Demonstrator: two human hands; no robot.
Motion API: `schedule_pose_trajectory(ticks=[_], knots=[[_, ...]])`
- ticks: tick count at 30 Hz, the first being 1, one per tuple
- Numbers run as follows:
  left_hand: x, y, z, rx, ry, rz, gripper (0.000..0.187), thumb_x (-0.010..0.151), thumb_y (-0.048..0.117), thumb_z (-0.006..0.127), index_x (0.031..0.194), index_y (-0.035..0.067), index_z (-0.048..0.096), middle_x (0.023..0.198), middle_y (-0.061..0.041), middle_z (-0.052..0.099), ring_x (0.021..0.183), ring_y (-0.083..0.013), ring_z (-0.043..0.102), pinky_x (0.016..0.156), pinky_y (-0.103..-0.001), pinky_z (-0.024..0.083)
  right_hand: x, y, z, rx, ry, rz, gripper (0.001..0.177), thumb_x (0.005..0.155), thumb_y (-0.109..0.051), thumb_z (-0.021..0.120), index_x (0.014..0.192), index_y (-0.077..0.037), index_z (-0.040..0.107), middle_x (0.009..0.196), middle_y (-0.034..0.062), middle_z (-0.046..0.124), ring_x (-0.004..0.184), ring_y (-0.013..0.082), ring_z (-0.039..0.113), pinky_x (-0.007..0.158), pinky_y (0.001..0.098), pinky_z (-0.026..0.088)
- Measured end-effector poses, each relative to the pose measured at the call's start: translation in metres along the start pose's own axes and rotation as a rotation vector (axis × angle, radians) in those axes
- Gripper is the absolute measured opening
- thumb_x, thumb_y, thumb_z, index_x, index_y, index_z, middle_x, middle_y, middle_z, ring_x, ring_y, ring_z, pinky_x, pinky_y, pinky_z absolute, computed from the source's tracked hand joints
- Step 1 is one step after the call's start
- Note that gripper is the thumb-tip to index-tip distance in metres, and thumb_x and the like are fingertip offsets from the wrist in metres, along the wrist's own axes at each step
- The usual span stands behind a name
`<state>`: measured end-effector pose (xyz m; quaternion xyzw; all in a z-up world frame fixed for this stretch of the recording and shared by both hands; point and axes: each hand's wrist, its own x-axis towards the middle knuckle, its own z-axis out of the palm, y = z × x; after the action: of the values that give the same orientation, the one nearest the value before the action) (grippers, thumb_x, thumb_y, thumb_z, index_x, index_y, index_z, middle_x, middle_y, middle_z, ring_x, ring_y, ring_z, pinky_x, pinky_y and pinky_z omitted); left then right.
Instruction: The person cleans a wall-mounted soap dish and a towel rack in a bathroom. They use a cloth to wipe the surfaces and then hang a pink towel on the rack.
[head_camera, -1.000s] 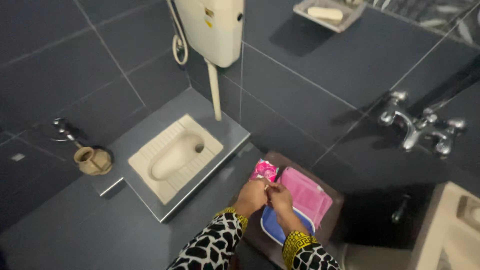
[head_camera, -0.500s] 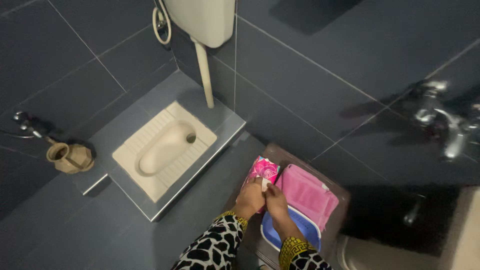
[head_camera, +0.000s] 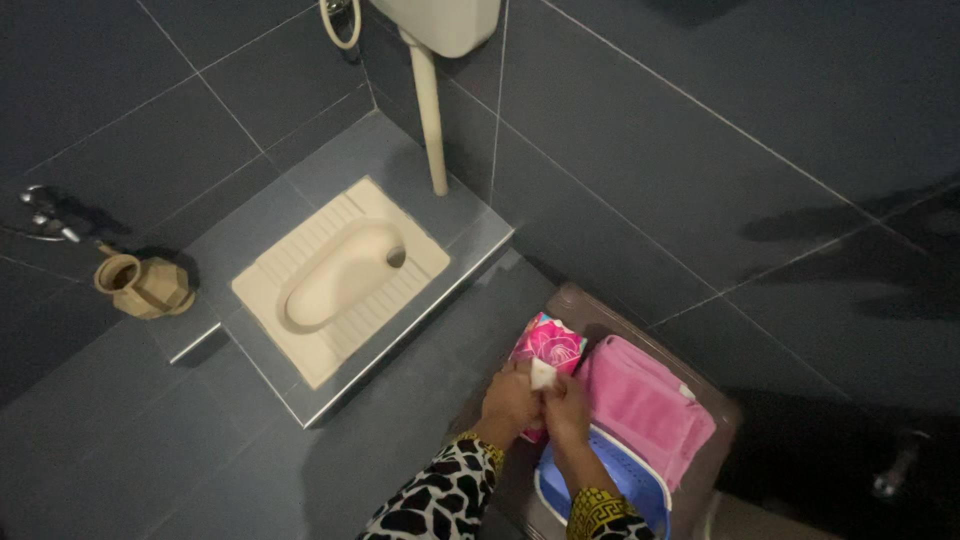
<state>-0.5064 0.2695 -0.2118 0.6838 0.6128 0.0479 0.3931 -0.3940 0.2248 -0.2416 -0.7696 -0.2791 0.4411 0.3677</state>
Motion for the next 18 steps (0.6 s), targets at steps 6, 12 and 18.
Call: schedule_pose_trajectory(ticks=[6, 12, 18], knots=[[0.007, -0.003, 0.004, -0.061, 0.066, 0.026, 0.06, 0.08, 0.024, 0.076, 0.133, 0.005, 0.055, 0.131, -0.024, 0.06, 0.121, -0.0432, 0.06, 0.102, -0.049, 0.049, 0.015, 0.023, 0.007, 0.154, 0.008, 0.061, 0.028, 0.085, -0.006, 0.062, 0.112, -0.002, 0.071, 0.094, 0.0127, 0.073, 0.082, 0.0276, 0.067, 0.073, 0.0428, 0.052], [0.008, 0.002, 0.005, -0.043, 0.032, -0.064, 0.045, 0.079, 0.029, 0.077, 0.118, 0.008, 0.069, 0.123, -0.027, 0.061, 0.117, -0.0438, 0.059, 0.1, -0.049, 0.049, 0.024, 0.044, 0.006, -0.153, 0.167, 0.017, 0.027, 0.087, -0.012, 0.071, 0.11, 0.003, 0.068, 0.099, 0.0169, 0.07, 0.09, 0.027, 0.065, 0.082, 0.0408, 0.052], [-0.003, 0.019, 0.002, -0.173, 0.127, 0.041, 0.042, 0.079, 0.027, 0.07, 0.119, 0.014, 0.073, 0.109, -0.019, 0.073, 0.102, -0.0383, 0.07, 0.089, -0.048, 0.055, 0.007, 0.023, -0.01, 0.318, 0.161, -0.054, 0.042, 0.094, -0.014, 0.063, 0.133, -0.005, 0.052, 0.113, 0.0082, 0.069, 0.097, 0.0166, 0.066, 0.081, 0.031, 0.054]])
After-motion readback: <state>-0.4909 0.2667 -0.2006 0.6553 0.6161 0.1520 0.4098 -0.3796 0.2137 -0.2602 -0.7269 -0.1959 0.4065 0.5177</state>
